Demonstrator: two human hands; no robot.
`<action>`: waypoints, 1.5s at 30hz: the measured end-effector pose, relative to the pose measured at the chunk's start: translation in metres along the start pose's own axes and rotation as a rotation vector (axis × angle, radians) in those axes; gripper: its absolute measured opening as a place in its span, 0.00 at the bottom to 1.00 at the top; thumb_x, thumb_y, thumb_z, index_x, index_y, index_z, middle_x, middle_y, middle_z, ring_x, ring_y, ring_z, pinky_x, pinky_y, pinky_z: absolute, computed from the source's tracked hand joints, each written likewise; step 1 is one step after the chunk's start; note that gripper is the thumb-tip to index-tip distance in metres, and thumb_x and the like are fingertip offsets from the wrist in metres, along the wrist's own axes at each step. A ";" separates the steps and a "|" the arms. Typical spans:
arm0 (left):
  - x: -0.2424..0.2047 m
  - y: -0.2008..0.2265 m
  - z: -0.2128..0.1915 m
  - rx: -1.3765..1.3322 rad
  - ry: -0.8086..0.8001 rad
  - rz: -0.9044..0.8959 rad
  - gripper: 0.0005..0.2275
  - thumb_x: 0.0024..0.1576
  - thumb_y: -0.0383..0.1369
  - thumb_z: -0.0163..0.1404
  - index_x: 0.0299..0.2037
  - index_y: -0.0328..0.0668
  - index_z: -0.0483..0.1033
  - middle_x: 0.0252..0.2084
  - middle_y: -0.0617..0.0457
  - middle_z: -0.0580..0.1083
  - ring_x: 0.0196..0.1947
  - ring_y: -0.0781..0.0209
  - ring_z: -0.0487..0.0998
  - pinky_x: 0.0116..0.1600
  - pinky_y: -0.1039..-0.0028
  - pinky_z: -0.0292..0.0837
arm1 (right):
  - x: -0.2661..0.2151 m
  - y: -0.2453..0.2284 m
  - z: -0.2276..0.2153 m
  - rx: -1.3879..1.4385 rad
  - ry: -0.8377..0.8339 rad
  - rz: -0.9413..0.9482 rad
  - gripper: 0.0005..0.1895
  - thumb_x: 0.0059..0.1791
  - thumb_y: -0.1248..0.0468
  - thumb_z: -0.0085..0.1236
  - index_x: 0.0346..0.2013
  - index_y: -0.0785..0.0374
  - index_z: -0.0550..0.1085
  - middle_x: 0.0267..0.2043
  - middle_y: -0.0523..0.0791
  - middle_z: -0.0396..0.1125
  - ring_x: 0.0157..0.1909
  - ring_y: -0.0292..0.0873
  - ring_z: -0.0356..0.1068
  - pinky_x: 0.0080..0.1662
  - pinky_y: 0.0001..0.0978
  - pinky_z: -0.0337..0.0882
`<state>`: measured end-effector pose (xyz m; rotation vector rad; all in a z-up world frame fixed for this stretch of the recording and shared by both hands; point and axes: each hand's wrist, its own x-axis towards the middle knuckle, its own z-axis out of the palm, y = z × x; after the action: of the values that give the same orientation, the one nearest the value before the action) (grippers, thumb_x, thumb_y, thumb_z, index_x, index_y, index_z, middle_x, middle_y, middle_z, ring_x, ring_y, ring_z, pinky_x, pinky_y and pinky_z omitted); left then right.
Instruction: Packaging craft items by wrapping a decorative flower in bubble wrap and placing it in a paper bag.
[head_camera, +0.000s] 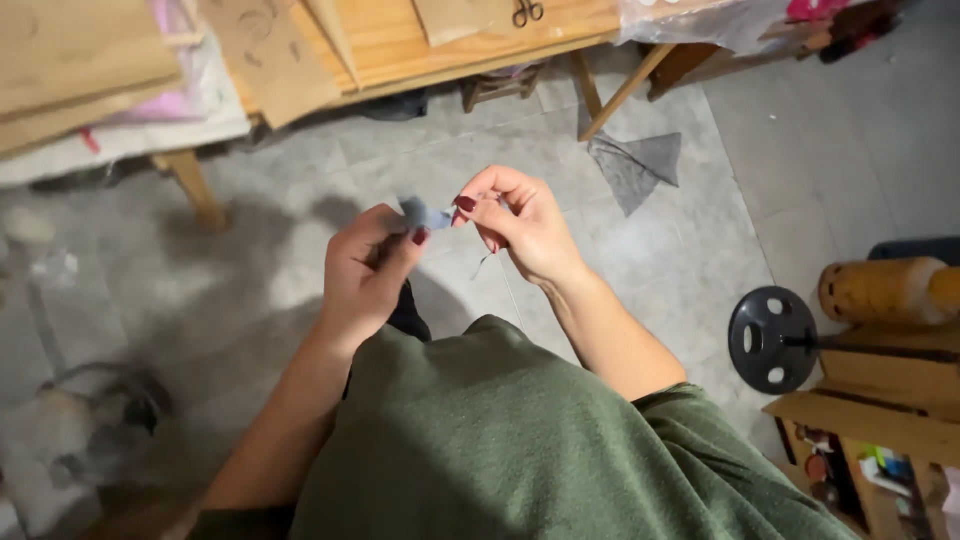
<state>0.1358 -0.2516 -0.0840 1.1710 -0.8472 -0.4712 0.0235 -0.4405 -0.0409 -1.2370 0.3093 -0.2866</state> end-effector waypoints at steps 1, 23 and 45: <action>0.014 -0.016 -0.005 -0.078 0.029 -0.138 0.04 0.63 0.24 0.56 0.45 0.32 0.76 0.33 0.60 0.69 0.29 0.75 0.63 0.33 0.82 0.57 | 0.012 0.000 -0.009 -0.016 0.016 -0.005 0.03 0.54 0.68 0.58 0.40 0.66 0.76 0.35 0.44 0.74 0.26 0.29 0.62 0.29 0.21 0.63; 0.267 -0.048 -0.038 0.055 0.021 -0.310 0.11 0.67 0.31 0.50 0.34 0.35 0.79 0.22 0.60 0.68 0.22 0.76 0.62 0.27 0.81 0.55 | 0.221 -0.044 -0.081 -0.140 0.046 -0.140 0.11 0.50 0.75 0.67 0.46 0.68 0.76 0.47 0.45 0.76 0.49 0.36 0.75 0.53 0.29 0.75; 0.304 -0.006 -0.029 0.728 0.098 0.349 0.20 0.48 0.17 0.53 0.52 0.38 0.77 0.50 0.47 0.76 0.50 0.48 0.77 0.56 0.62 0.73 | 0.271 -0.104 -0.088 -0.735 -0.189 -0.494 0.08 0.48 0.73 0.66 0.42 0.66 0.78 0.42 0.45 0.74 0.42 0.41 0.75 0.45 0.31 0.75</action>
<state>0.3454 -0.4542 0.0070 1.6437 -1.1539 0.2103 0.2349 -0.6512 0.0120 -2.0535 -0.0804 -0.4991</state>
